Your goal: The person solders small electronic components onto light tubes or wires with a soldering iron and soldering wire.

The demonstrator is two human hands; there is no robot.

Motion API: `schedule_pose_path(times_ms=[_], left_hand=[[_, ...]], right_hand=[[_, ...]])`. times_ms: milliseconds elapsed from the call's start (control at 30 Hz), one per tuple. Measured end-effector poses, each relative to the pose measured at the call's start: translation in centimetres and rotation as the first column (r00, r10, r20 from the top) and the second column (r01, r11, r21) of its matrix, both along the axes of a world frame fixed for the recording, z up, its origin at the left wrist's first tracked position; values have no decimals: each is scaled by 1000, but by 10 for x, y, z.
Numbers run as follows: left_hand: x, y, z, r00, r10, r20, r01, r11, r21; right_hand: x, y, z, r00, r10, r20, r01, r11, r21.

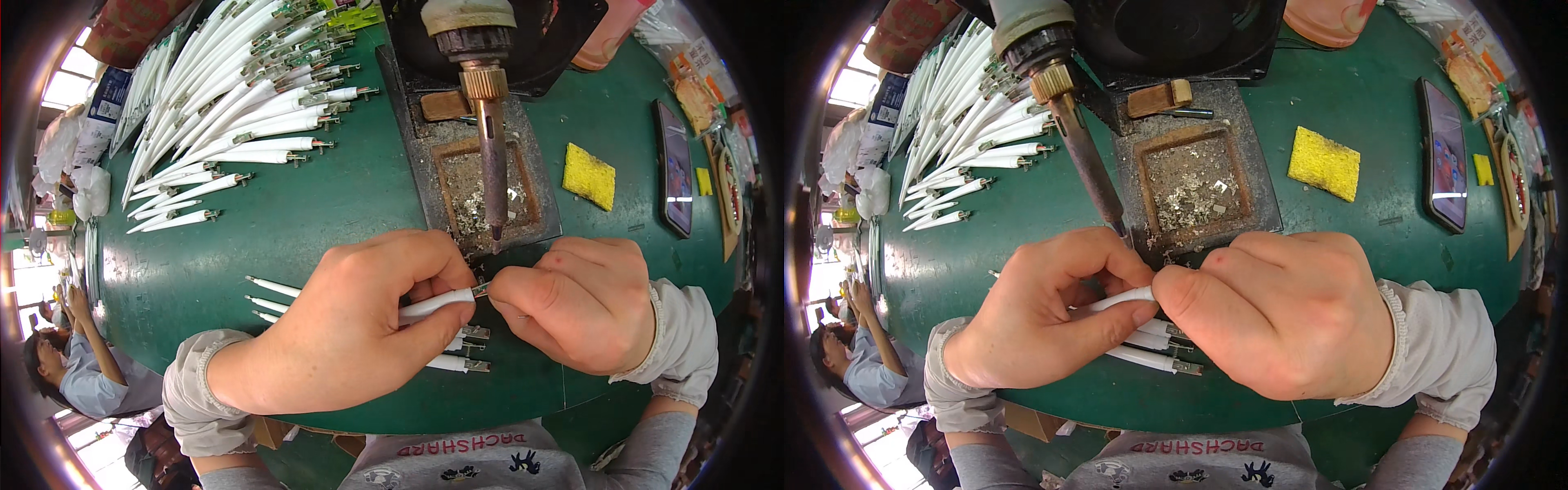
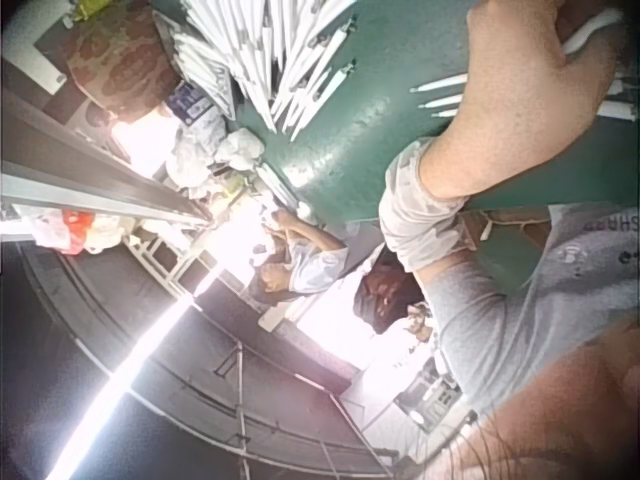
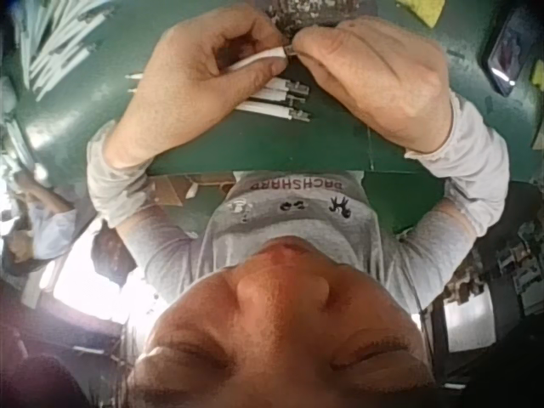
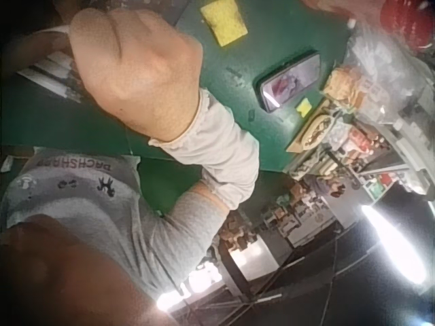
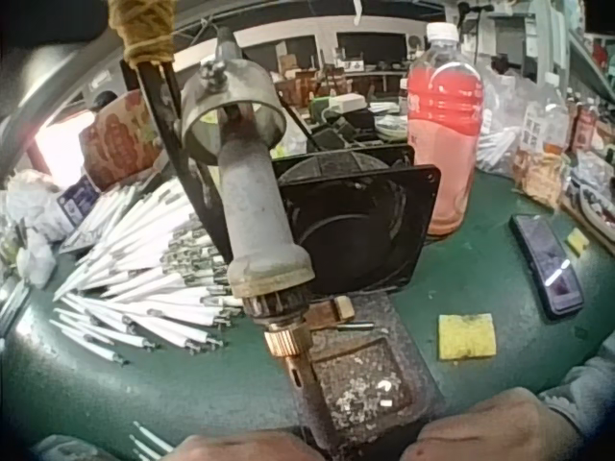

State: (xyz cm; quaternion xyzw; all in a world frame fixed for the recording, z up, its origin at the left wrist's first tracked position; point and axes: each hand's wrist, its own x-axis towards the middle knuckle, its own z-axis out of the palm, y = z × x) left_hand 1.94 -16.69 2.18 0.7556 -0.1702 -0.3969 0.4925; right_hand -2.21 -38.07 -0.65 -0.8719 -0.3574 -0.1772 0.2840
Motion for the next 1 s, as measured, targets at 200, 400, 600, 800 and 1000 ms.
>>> schedule_pose_path(times_ms=[200,400,600,800,1000], left_hand=[[-1,-1,1,999,23,48,-22,1000,-17],[2,-2,7,990,135,-40,-136,991,-14],[8,-3,9,982,188,3,-187,977,-100],[8,-4,10,977,207,53,-198,971,-136],[6,-3,8,974,199,108,-179,968,-178]], right_hand=[[7,3,22,937,29,-349,3,996,91],[22,-16,34,196,334,-922,292,877,380],[17,-14,39,375,216,-901,219,924,313],[11,-6,27,542,208,-814,229,896,381],[10,-6,26,551,201,-810,233,895,380]])
